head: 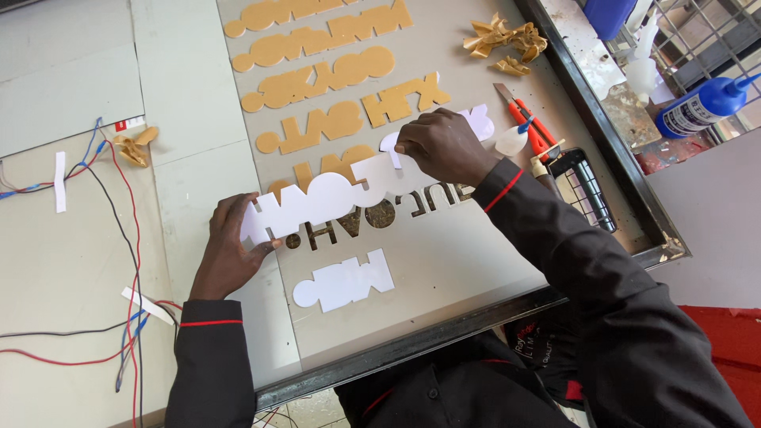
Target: The person applies glue to a white cutout letter and presses it onto a matching slot on a board. They then use a small wooden tool to smooth the edges and ensure adhesion. Finally, they pick up a tan cutout letter and use a utility knife to trim its edges.
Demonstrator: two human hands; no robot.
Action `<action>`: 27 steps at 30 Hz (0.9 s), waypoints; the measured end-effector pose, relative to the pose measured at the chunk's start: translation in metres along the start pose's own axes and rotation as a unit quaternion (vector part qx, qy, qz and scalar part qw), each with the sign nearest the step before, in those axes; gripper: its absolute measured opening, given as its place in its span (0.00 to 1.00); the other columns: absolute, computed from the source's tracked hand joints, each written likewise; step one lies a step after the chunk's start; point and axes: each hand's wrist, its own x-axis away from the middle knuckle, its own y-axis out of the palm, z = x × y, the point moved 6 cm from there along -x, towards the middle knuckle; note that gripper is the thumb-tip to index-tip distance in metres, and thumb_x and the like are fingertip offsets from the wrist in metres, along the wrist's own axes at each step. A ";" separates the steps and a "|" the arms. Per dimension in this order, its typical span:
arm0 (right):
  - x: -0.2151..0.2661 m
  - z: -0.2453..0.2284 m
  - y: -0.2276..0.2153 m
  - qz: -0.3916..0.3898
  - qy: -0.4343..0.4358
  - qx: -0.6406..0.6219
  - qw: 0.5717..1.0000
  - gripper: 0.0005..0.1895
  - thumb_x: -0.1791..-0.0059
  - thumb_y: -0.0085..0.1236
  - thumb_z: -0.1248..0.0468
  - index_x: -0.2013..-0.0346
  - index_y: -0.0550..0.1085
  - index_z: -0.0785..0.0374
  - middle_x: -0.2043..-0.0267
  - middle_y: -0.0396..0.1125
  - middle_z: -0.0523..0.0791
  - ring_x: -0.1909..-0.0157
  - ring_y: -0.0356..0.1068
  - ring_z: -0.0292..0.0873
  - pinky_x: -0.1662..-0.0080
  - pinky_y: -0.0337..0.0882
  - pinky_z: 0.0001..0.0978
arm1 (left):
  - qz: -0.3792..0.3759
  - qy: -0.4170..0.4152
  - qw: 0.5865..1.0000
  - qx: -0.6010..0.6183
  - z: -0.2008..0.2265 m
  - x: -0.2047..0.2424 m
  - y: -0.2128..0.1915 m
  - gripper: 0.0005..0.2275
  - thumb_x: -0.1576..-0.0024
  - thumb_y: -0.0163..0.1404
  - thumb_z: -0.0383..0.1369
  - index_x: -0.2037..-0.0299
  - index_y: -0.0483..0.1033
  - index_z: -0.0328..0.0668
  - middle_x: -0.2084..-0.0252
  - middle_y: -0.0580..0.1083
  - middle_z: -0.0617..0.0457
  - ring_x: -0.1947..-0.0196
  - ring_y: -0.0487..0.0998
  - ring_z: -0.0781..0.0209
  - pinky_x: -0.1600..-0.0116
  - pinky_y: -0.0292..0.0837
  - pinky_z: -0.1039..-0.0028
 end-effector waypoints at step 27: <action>0.026 0.008 -0.020 0.031 0.102 -0.196 0.975 0.01 0.40 0.66 0.67 0.56 0.81 0.61 0.63 0.79 0.52 0.57 0.81 0.64 0.51 0.77 0.54 | -0.018 -0.026 0.999 -0.008 -0.012 -0.004 0.007 0.41 0.41 0.67 0.43 0.18 0.62 0.41 0.28 0.65 0.40 0.21 0.65 0.31 0.15 0.52 0.34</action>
